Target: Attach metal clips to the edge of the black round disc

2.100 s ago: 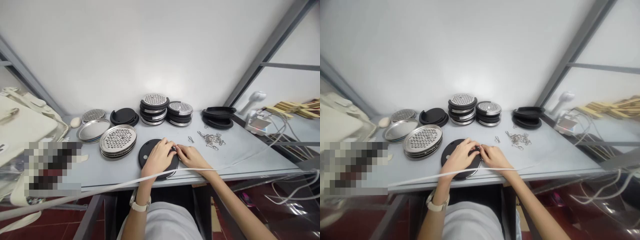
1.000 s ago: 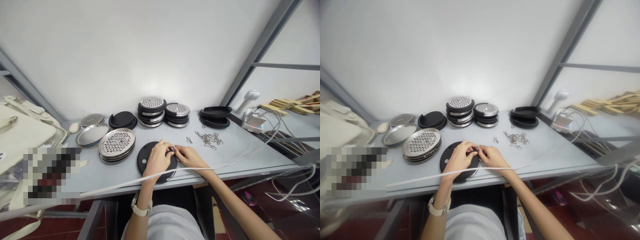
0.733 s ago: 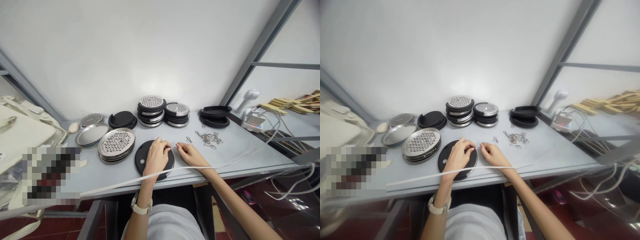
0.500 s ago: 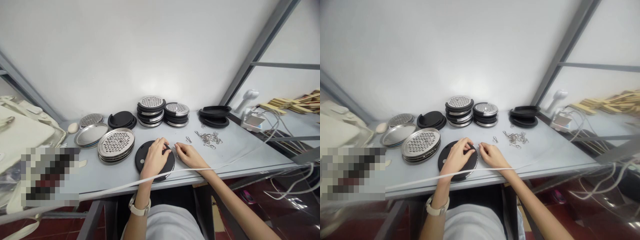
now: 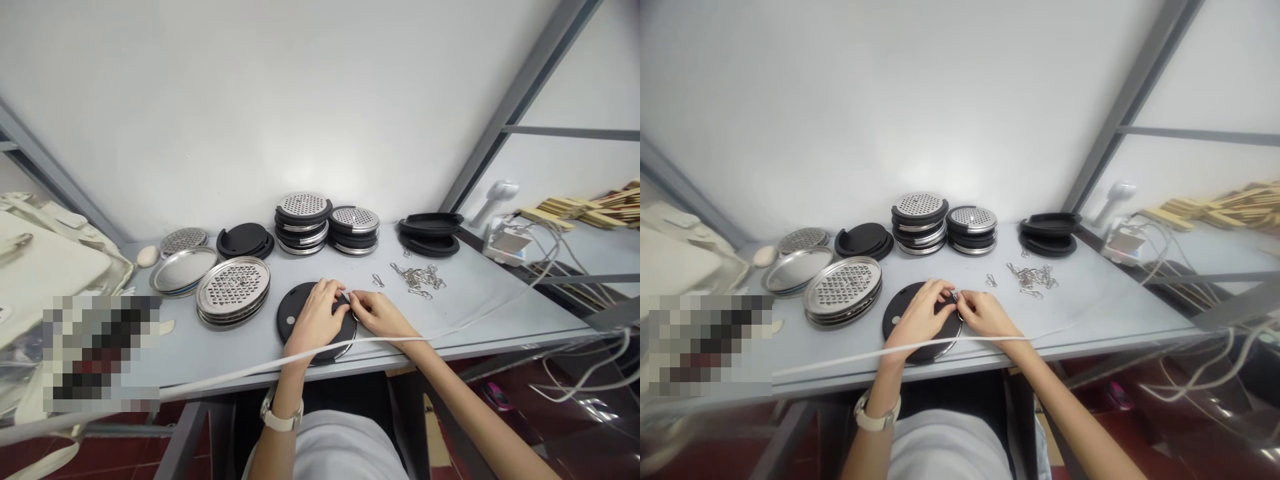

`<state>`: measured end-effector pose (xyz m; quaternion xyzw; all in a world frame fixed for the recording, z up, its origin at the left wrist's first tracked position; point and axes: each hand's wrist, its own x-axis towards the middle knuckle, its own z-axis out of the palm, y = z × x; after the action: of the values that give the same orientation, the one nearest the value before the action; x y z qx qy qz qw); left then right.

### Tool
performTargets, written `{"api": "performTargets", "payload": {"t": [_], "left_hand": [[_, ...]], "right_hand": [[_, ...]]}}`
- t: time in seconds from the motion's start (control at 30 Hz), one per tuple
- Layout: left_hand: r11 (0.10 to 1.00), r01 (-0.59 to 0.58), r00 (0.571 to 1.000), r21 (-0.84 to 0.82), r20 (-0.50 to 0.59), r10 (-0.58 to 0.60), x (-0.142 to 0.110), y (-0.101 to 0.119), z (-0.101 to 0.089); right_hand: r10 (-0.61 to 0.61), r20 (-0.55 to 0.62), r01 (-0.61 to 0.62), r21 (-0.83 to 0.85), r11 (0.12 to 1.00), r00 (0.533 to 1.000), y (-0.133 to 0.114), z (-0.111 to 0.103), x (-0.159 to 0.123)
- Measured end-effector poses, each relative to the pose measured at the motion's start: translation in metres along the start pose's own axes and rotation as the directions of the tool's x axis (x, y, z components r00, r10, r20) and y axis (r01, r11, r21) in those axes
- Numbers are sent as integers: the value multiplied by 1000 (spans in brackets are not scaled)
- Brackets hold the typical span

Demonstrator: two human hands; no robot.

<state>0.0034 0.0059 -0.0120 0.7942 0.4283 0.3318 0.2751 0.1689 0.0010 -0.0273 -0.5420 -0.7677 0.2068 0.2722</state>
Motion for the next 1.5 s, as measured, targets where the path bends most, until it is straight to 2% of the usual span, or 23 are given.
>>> {"api": "performTargets", "payload": {"t": [0.13, 0.83, 1.5], "left_hand": [[1000, -20, 999, 14, 35, 20, 1, 0, -1], [997, -63, 998, 38, 24, 62, 0, 6, -4], [996, -79, 997, 39, 25, 78, 0, 5, -4]], "right_hand": [[-14, -2, 14, 14, 1000, 1000, 0, 0, 0], [-19, 5, 19, -55, 998, 1000, 2, -1, -1], [-50, 93, 53, -26, 998, 994, 6, -8, 3]]}}
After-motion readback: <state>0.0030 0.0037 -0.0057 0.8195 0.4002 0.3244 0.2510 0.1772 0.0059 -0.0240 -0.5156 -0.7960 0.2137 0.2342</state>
